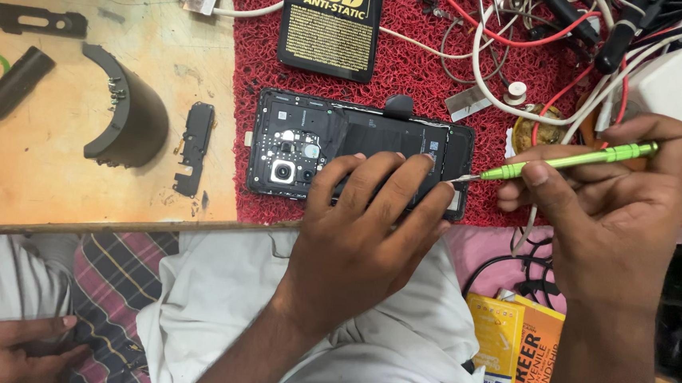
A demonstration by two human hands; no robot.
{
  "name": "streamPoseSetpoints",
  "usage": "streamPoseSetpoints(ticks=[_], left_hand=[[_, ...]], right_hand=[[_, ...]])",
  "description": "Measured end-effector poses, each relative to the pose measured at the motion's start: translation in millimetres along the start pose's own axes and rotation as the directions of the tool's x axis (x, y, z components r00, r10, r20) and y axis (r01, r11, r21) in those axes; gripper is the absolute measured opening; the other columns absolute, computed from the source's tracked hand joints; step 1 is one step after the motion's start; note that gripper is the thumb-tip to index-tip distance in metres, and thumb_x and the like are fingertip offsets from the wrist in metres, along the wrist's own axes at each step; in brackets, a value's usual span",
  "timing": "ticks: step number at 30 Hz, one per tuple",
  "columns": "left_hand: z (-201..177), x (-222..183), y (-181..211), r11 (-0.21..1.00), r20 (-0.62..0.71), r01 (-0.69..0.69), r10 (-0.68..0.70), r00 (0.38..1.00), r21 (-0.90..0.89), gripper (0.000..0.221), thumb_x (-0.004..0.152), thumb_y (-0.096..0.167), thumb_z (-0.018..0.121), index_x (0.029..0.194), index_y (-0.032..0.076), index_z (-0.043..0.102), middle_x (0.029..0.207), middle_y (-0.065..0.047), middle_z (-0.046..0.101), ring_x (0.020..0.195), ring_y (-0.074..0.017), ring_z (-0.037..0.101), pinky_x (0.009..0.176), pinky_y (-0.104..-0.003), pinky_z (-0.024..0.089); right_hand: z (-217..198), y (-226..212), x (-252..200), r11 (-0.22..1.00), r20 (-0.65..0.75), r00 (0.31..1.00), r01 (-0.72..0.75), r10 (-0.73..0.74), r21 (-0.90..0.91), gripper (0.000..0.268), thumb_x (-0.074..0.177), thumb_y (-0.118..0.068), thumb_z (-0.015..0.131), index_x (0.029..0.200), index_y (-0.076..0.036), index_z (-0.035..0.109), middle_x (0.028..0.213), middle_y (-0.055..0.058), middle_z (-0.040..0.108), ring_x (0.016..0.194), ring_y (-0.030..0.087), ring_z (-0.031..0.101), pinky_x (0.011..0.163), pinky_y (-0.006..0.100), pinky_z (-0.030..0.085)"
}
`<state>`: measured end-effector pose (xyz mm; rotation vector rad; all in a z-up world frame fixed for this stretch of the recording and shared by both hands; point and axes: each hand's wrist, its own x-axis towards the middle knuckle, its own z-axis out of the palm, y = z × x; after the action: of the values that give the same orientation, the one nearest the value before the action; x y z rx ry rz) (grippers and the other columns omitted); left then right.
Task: The person uses a green screwdriver to remove screws from the back of a disassembled smartphone. They then reassemble the phone, test the screen by turning it on, and handle a small white box.
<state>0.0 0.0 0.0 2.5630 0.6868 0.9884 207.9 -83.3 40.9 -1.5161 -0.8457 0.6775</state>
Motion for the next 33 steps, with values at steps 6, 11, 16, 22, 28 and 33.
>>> streamPoseSetpoints(ticks=[6, 11, 16, 22, 28, 33], left_hand=[[3, -3, -5, 0.999, -0.028, -0.032, 0.032, 0.999, -0.011, 0.028, 0.106, 0.028, 0.073, 0.128, 0.013, 0.070, 0.140, -0.008, 0.060, 0.130, -0.0264, 0.057, 0.113, -0.050, 0.043], [8, -7, -9, 0.998, -0.063, -0.066, 0.066, 0.996, -0.005, 0.028, 0.106, 0.030, 0.074, 0.129, 0.015, 0.070, 0.142, -0.008, 0.060, 0.130, -0.0269, 0.059, 0.112, -0.050, 0.044], [10, -8, -10, 0.997, -0.082, -0.076, 0.075, 0.994, -0.006, 0.026, 0.105, 0.029, 0.076, 0.127, 0.016, 0.071, 0.141, -0.008, 0.062, 0.128, -0.0268, 0.060, 0.111, -0.049, 0.045], [11, -9, -11, 0.997, -0.097, -0.083, 0.083, 0.992, 0.002, 0.026, 0.107, 0.029, 0.076, 0.128, 0.015, 0.071, 0.142, -0.006, 0.062, 0.129, -0.0252, 0.059, 0.112, -0.048, 0.045], [12, -10, -12, 0.993, -0.102, -0.106, 0.110, 0.989, 0.045, 0.023, 0.108, 0.029, 0.075, 0.127, 0.016, 0.073, 0.141, 0.002, 0.062, 0.130, -0.0210, 0.058, 0.114, -0.046, 0.043], [12, -10, -10, 0.996, -0.098, -0.083, 0.086, 0.991, 0.040, 0.022, 0.109, 0.030, 0.074, 0.126, 0.016, 0.073, 0.140, 0.001, 0.063, 0.130, -0.0203, 0.058, 0.114, -0.046, 0.043]], right_hand=[[-5, -1, -5, 0.995, 0.028, 0.998, 0.066, -0.064, -0.075, 0.048, 0.109, 0.012, 0.067, 0.124, -0.007, 0.026, 0.103, 0.028, 0.071, 0.087, 0.027, 0.075, 0.082, 0.034, 0.065], [-6, -3, -6, 0.989, 0.053, 0.995, 0.093, -0.087, -0.116, 0.048, 0.109, 0.011, 0.068, 0.124, -0.007, 0.026, 0.106, 0.027, 0.071, 0.094, 0.028, 0.077, 0.086, 0.032, 0.067], [-5, -5, -5, 0.978, 0.053, 0.995, 0.097, -0.089, -0.183, 0.048, 0.107, 0.008, 0.069, 0.122, -0.008, 0.026, 0.106, 0.026, 0.071, 0.092, 0.026, 0.077, 0.081, 0.028, 0.065], [-4, -4, -6, 0.951, 0.092, 0.986, 0.156, -0.136, -0.268, 0.049, 0.111, 0.008, 0.069, 0.124, -0.007, 0.025, 0.108, 0.026, 0.072, 0.096, 0.026, 0.077, 0.084, 0.026, 0.063], [-2, -7, -5, 0.966, 0.073, 0.990, 0.133, -0.120, -0.222, 0.047, 0.110, 0.009, 0.068, 0.123, -0.007, 0.025, 0.107, 0.025, 0.071, 0.095, 0.025, 0.077, 0.086, 0.030, 0.066], [-1, -5, -5, 0.975, 0.067, 0.991, 0.127, -0.117, -0.181, 0.048, 0.111, 0.009, 0.068, 0.125, -0.007, 0.025, 0.108, 0.025, 0.071, 0.097, 0.025, 0.077, 0.089, 0.033, 0.068]])
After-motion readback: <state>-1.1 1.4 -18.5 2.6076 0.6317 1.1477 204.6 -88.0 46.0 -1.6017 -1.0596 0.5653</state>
